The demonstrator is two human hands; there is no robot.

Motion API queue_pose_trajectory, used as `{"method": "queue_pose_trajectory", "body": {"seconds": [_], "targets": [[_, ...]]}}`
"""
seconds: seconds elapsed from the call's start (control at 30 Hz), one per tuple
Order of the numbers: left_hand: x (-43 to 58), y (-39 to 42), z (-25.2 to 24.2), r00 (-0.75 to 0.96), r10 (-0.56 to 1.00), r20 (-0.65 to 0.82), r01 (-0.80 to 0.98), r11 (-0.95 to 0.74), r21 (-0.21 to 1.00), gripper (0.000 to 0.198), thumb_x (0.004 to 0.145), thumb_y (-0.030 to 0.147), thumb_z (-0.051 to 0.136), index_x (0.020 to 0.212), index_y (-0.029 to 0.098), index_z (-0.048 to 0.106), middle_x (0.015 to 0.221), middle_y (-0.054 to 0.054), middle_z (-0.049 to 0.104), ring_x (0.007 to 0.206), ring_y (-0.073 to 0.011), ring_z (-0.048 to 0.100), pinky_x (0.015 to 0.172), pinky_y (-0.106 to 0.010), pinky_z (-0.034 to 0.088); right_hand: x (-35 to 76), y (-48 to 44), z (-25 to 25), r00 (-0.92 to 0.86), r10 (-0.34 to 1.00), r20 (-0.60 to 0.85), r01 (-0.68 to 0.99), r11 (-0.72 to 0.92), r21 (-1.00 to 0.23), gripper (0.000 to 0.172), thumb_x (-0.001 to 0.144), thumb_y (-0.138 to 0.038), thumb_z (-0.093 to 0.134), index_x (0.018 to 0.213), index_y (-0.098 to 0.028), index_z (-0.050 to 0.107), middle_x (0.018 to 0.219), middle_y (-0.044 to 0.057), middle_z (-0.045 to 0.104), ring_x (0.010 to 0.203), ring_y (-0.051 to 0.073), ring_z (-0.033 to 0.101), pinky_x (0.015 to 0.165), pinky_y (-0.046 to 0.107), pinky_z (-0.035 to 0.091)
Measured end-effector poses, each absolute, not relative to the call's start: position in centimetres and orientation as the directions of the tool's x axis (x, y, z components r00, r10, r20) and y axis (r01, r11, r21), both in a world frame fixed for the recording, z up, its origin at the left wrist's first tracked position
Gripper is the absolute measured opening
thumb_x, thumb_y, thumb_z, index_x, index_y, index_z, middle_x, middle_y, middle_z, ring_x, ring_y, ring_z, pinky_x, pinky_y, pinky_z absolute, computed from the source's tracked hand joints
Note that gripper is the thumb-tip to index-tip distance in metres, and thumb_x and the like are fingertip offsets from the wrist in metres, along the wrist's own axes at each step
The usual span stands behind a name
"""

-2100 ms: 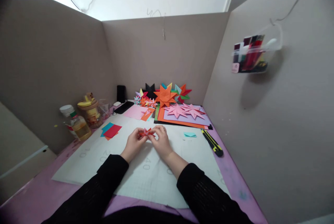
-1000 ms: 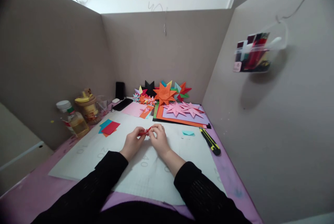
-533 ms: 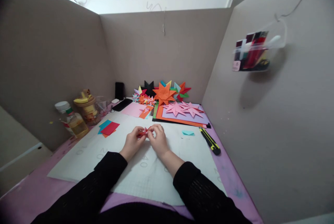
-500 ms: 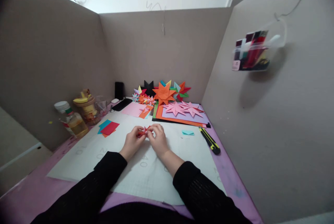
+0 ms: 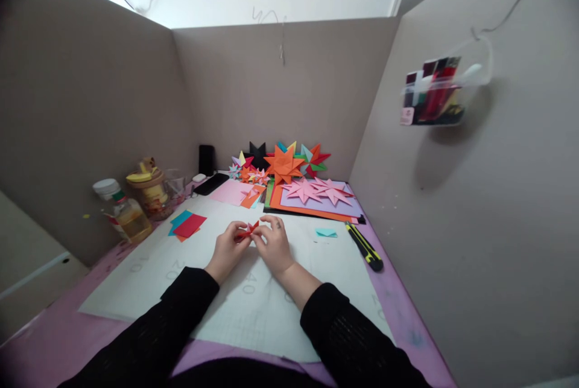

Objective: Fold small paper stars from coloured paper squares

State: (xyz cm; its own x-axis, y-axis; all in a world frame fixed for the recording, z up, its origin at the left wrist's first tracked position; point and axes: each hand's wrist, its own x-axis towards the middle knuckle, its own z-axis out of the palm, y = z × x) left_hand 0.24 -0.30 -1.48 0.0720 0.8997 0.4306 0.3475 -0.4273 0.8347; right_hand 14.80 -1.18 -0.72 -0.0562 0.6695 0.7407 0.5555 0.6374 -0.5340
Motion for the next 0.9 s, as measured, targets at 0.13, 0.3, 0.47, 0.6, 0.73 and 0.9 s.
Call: {"method": "queue_pose_trajectory", "body": {"seconds": [0.13,0.3,0.47,0.6,0.73,0.9], "targets": [[0.24,-0.36,-1.46,0.067,0.898,0.435,0.321,-0.432,0.843,0.023,0.072,0.019,0.056,0.094,0.020,0.049,0.081,-0.002,0.067,0.075,-0.0150,0.065,0.070,-0.028,0.051,14.93,-1.25,-0.72,-0.102,0.667,0.738,0.550,0.656,-0.517,0.008,0.075,-0.017,0.057,0.075,-0.022,0.063,0.104,0.007,0.052,0.103,0.023,0.047,0.091,0.043,0.038],[0.24,-0.35,-1.51,0.052,0.883,0.466,0.308,-0.458,0.834,0.021,0.074,0.024,0.058,0.092,0.020,0.050,0.083,-0.003,0.066,0.079,-0.0159,0.065,0.071,-0.028,0.052,15.13,-1.39,-0.55,-0.068,0.653,0.754,0.605,0.628,-0.489,0.012,0.076,-0.018,0.057,0.081,-0.025,0.065,0.112,0.008,0.050,0.108,0.026,0.043,0.093,0.048,0.035],[0.19,-0.50,-1.45,0.079,0.867,0.493,0.343,-0.488,0.803,0.020,0.075,0.023,0.057,0.094,0.020,0.050,0.084,-0.003,0.065,0.079,-0.0146,0.064,0.071,-0.027,0.052,15.15,-1.31,-0.34,-0.137,0.654,0.744,0.597,0.654,-0.465,0.012,0.077,-0.018,0.055,0.078,-0.024,0.065,0.113,0.007,0.050,0.108,0.025,0.042,0.093,0.046,0.036],[0.32,-0.70,-1.33,0.116,0.865,0.488,0.383,-0.493,0.782,0.018,0.075,0.022,0.055,0.093,0.020,0.050,0.081,-0.001,0.065,0.074,-0.0133,0.063,0.070,-0.026,0.051,15.13,-1.21,-0.42,-0.159,0.654,0.739,0.606,0.656,-0.450,0.014,0.077,-0.015,0.054,0.077,-0.024,0.065,0.111,0.007,0.051,0.106,0.024,0.042,0.093,0.044,0.036],[0.46,-0.69,-1.17,0.127,0.891,0.437,0.360,-0.452,0.817,0.022,0.074,0.021,0.056,0.096,0.020,0.050,0.076,-0.001,0.066,0.070,-0.0134,0.063,0.068,-0.026,0.050,15.10,-1.27,-0.44,-0.133,0.671,0.730,0.604,0.638,-0.477,0.014,0.077,-0.015,0.053,0.074,-0.023,0.064,0.108,0.006,0.052,0.103,0.024,0.044,0.091,0.044,0.037],[0.53,-0.86,-0.87,0.142,0.906,0.398,0.338,-0.423,0.841,0.025,0.073,0.021,0.056,0.097,0.020,0.050,0.073,0.000,0.065,0.068,-0.0135,0.063,0.067,-0.025,0.049,14.94,-1.18,-0.43,-0.126,0.708,0.695,0.593,0.615,-0.520,0.014,0.079,-0.016,0.049,0.077,-0.021,0.062,0.106,0.008,0.052,0.103,0.024,0.044,0.091,0.044,0.037]]}}
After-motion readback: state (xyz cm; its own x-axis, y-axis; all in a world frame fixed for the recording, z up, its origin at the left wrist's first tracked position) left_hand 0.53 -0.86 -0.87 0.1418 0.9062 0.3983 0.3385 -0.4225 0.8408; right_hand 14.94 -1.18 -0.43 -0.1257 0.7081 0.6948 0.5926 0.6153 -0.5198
